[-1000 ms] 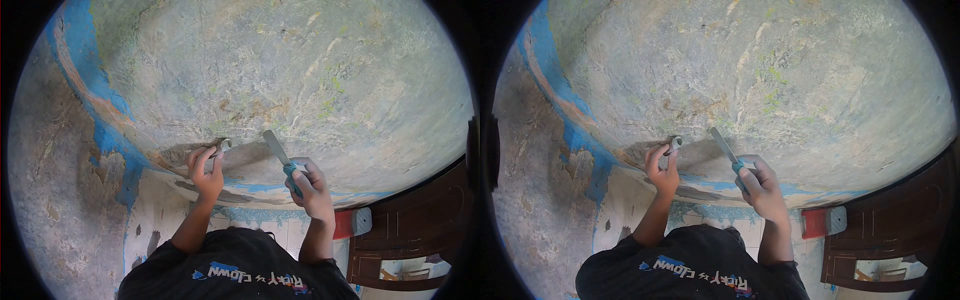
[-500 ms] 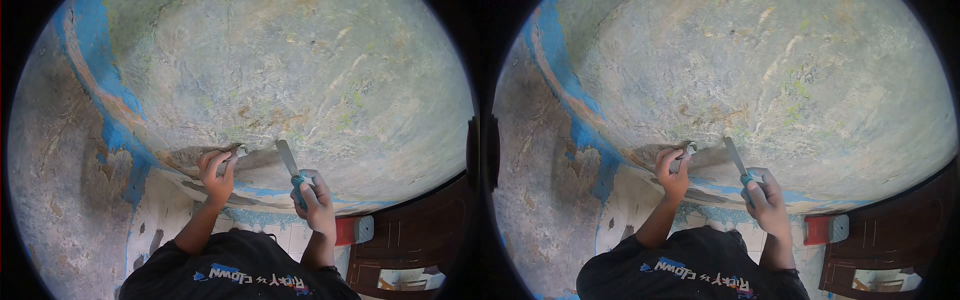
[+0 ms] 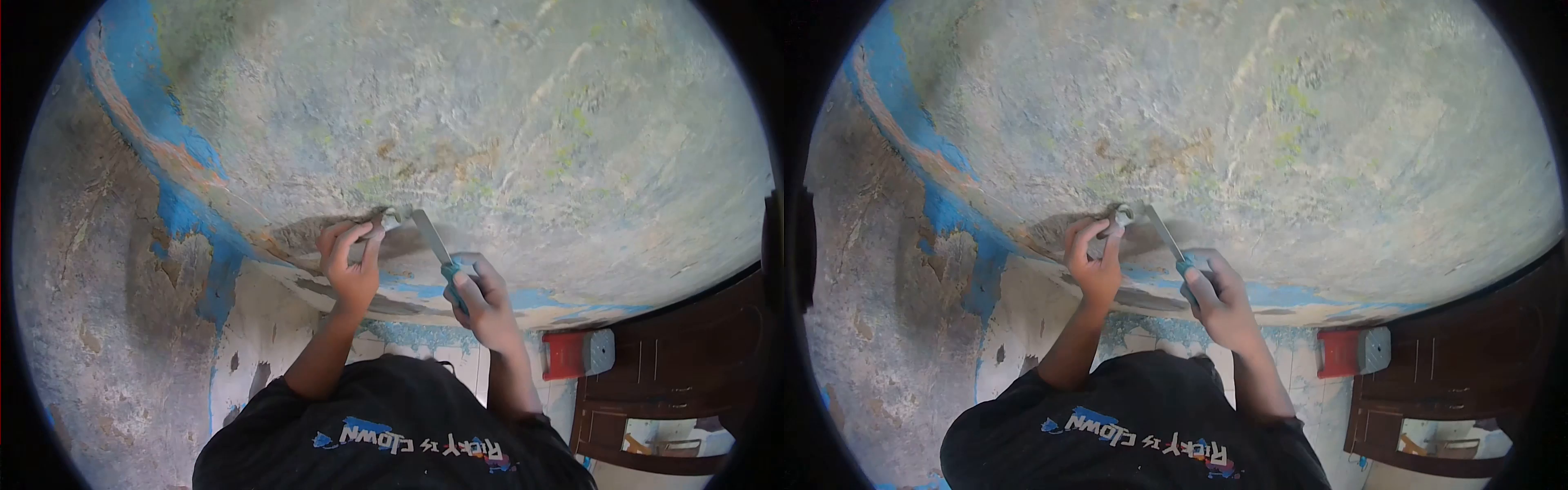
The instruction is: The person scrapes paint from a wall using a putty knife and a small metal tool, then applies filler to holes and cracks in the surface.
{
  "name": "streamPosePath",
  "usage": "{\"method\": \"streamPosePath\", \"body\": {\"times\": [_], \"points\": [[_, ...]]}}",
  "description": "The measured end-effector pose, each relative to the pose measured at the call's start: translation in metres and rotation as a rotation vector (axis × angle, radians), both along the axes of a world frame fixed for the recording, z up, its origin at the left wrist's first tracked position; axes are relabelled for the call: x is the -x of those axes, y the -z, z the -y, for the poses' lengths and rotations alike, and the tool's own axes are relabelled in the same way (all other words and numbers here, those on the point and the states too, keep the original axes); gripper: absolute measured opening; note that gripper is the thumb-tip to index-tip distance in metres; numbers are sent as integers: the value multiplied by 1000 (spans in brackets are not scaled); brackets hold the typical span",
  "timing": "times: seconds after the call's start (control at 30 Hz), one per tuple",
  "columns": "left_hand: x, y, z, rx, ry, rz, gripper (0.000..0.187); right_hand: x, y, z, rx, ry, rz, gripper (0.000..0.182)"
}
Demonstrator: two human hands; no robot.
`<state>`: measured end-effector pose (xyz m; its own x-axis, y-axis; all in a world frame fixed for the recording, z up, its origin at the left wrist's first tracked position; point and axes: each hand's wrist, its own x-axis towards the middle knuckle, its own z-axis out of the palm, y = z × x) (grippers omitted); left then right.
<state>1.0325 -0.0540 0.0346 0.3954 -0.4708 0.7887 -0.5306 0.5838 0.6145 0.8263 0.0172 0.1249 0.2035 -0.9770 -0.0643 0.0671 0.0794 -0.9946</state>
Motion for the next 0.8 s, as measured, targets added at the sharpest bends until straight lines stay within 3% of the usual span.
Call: {"method": "streamPosePath", "body": {"times": [0.2, 0.47, 0.8], "points": [[-18, 3, -3, 40, -121, 287, 31, 13, 49, -9, -7, -11, -11, 19], [-16, 39, -15, -27, -8, 315, 30, 57, 192, -38, 40, 56, -567, 31], [-5, 87, -24, -195, 86, 352, 28, 34, 171, -12, 12, 96, -944, 26]]}}
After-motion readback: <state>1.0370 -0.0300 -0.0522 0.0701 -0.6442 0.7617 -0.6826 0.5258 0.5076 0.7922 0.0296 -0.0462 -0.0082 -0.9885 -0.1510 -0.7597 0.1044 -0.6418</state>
